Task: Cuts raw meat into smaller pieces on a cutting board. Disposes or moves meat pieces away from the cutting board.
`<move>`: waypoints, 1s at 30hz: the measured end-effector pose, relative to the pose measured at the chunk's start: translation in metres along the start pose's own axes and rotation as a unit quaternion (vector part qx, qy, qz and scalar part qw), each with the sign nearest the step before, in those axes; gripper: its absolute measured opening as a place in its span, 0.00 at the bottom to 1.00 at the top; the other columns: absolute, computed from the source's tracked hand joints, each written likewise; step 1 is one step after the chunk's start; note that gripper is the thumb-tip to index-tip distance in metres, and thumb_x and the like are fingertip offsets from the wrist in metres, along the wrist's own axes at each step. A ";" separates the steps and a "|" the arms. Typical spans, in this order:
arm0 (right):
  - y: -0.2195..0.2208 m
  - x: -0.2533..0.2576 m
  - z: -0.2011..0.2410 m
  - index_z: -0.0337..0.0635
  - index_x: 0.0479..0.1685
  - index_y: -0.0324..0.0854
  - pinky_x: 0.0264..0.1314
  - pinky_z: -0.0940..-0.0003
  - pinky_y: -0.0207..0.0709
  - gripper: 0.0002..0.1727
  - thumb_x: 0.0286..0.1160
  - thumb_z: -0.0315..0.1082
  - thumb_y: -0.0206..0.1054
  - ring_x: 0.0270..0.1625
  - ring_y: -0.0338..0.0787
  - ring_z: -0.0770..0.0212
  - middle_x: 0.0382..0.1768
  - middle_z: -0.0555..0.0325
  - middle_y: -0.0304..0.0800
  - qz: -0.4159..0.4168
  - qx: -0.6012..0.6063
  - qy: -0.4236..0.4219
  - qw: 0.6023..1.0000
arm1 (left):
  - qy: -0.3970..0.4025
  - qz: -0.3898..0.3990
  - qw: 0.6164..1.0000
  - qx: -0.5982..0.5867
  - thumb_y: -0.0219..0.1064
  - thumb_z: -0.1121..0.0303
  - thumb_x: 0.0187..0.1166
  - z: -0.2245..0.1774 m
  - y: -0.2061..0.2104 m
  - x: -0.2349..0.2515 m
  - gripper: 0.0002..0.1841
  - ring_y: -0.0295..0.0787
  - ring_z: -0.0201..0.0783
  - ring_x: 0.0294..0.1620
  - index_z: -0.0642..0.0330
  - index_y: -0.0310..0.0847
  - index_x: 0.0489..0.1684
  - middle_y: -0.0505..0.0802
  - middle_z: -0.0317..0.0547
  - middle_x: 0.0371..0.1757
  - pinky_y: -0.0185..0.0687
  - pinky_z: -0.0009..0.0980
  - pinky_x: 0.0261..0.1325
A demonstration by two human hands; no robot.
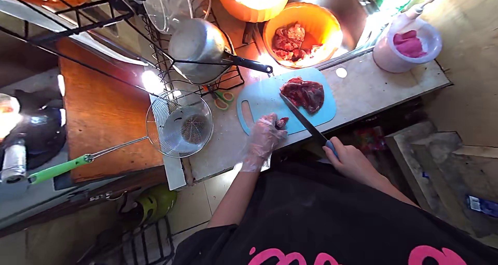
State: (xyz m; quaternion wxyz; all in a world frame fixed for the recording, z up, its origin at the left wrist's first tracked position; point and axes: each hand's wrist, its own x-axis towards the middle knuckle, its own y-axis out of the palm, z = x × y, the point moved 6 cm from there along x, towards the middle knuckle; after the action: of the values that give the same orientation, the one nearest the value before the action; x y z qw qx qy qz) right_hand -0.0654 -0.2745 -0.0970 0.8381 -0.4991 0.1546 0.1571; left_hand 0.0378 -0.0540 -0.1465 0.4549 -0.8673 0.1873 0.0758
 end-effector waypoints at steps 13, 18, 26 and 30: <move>0.013 0.011 0.016 0.30 0.56 0.76 0.41 0.39 0.81 0.22 0.93 0.43 0.48 0.41 0.93 0.33 0.32 0.36 0.88 0.065 -0.048 0.015 0.997 | 0.057 -0.131 0.987 -0.069 0.70 0.67 0.80 -0.004 0.009 -0.010 0.09 0.94 0.49 0.55 0.60 0.92 0.48 0.96 0.52 0.50 0.87 0.50 0.63; 0.013 0.013 0.022 0.30 0.57 0.76 0.42 0.39 0.81 0.22 0.93 0.43 0.48 0.42 0.93 0.33 0.33 0.36 0.89 0.072 -0.044 0.022 0.996 | 0.041 -0.138 0.986 -0.088 0.66 0.68 0.84 0.005 -0.002 -0.012 0.10 0.92 0.48 0.60 0.58 0.91 0.56 0.95 0.51 0.55 0.84 0.51 0.67; 0.016 0.019 0.025 0.30 0.56 0.75 0.41 0.40 0.81 0.23 0.93 0.44 0.47 0.42 0.93 0.33 0.33 0.36 0.89 0.075 -0.034 0.022 0.996 | -0.019 -0.188 0.969 -0.158 0.63 0.69 0.86 0.033 -0.014 -0.018 0.19 0.90 0.46 0.64 0.65 0.79 0.73 0.90 0.57 0.66 0.82 0.44 0.71; 0.022 0.028 0.033 0.30 0.58 0.75 0.44 0.40 0.81 0.23 0.94 0.44 0.46 0.44 0.93 0.33 0.36 0.35 0.89 0.110 -0.033 0.017 0.993 | 0.070 -0.186 0.973 -0.120 0.76 0.70 0.73 0.026 -0.008 -0.015 0.18 0.91 0.50 0.62 0.69 0.87 0.59 0.92 0.59 0.61 0.84 0.48 0.69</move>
State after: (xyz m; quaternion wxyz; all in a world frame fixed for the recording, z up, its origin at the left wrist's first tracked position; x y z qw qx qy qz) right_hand -0.0464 -0.2325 -0.1111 0.7958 -0.5094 0.2173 0.2451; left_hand 0.0279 -0.0242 -0.1506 0.3398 -0.9382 0.0432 -0.0493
